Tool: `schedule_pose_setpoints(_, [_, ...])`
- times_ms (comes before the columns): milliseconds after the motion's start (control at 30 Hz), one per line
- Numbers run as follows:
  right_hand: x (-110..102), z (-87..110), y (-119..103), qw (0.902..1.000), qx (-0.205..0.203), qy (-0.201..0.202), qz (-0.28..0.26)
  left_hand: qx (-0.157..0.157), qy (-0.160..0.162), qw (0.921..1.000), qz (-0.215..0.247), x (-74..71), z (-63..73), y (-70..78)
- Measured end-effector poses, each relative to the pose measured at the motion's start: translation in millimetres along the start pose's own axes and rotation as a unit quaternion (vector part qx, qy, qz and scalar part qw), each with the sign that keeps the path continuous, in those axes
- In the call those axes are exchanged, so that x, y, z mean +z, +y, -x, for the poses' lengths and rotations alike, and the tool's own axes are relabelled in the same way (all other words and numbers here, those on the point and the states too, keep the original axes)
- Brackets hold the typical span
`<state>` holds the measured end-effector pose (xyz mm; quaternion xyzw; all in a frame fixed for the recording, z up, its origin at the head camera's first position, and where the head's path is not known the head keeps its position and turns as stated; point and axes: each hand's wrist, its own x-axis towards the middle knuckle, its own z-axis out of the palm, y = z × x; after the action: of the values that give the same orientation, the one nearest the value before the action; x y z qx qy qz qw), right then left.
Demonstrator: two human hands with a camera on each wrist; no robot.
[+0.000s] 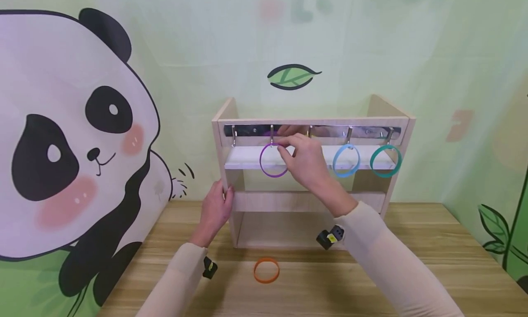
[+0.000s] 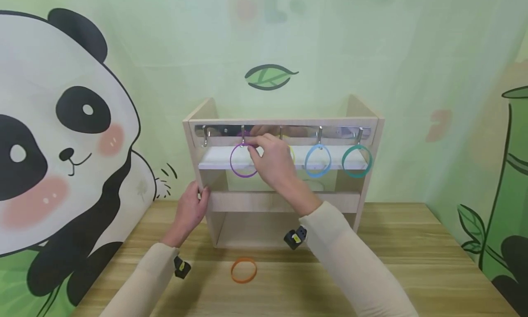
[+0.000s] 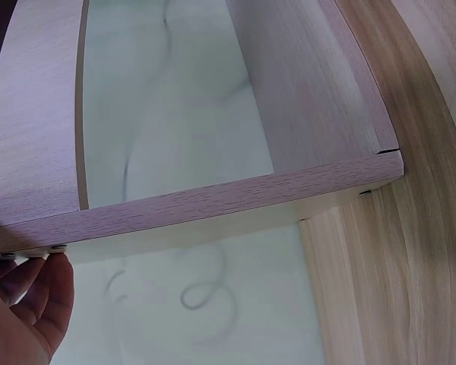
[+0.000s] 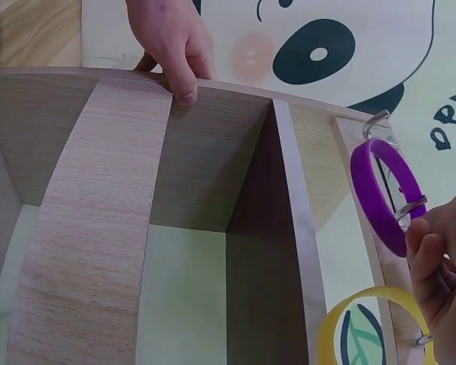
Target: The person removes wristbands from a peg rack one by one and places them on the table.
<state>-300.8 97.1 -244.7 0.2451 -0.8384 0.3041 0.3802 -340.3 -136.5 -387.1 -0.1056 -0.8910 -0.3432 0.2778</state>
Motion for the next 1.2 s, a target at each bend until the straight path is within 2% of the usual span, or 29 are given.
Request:
schedule_pose_setpoints(267, [-2,2.1,4,0.9997,-0.011,0.016,-0.014,0.013,0.019,0.9997,-0.005,1.2,1.4,0.0])
schedule_pose_setpoints(800, [-9,7.9,0,0.9989,-0.021,0.030,-0.029,-0.003,0.000,1.0000,-0.002,0.3,2.0,0.8])
schedule_pose_setpoints(1033, [-11,15.9,-2,0.9993,-0.024,0.018,-0.024,0.002,0.002,1.0000,-0.003,0.0,1.4,0.0])
schedule_pose_setpoints(1200, [-10,25.4,1,0.9984,-0.047,0.019,-0.024,-0.001,-0.005,1.0000,0.000,-0.8,1.1,1.0])
